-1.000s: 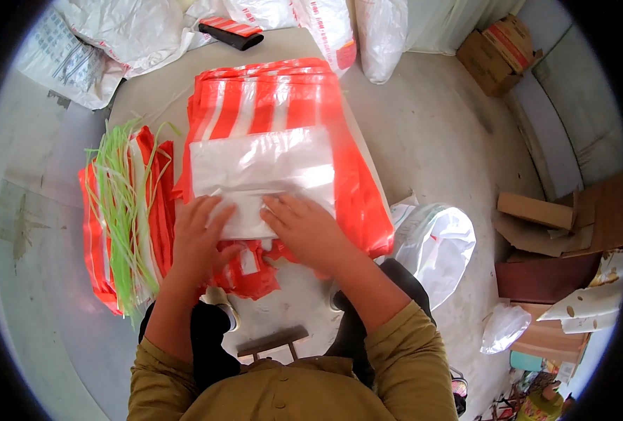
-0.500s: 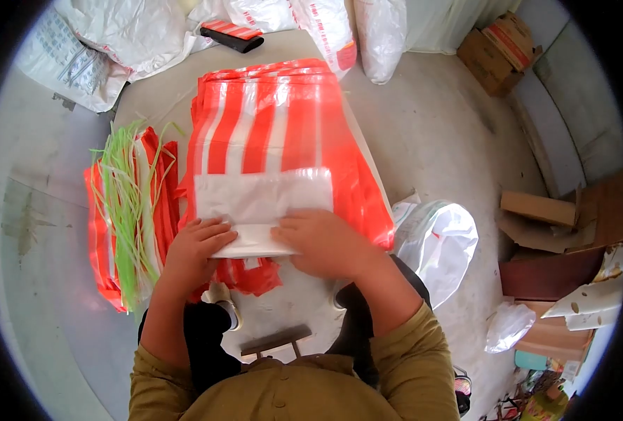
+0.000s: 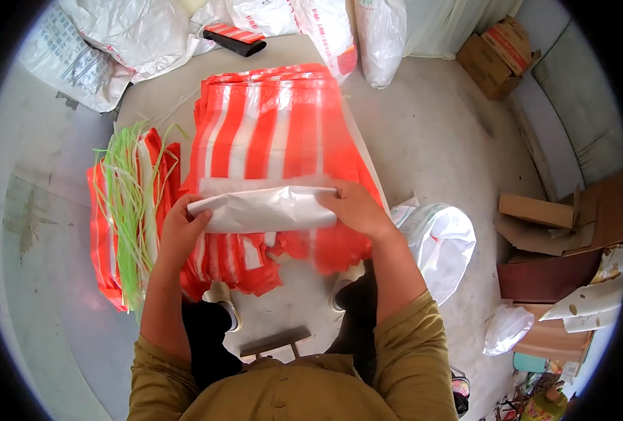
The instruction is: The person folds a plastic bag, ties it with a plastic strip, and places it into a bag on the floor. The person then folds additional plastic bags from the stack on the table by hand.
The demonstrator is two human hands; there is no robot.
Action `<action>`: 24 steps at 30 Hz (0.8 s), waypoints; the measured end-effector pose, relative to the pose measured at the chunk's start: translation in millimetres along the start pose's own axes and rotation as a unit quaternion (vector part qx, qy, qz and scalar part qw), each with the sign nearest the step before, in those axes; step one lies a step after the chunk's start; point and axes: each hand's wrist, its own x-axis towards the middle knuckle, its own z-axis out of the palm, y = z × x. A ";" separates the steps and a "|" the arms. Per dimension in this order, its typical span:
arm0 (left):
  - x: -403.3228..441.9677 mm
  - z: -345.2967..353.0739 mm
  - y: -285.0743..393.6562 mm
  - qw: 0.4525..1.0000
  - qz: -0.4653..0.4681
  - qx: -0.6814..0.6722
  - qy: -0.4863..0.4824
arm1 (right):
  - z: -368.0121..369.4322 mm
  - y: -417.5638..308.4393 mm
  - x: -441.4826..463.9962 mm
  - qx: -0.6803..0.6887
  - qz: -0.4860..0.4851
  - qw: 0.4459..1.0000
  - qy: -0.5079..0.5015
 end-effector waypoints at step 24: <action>20.5 31.3 -26.6 0.988 0.009 0.051 0.146 | 27.9 15.8 15.1 -0.339 -0.034 0.906 0.250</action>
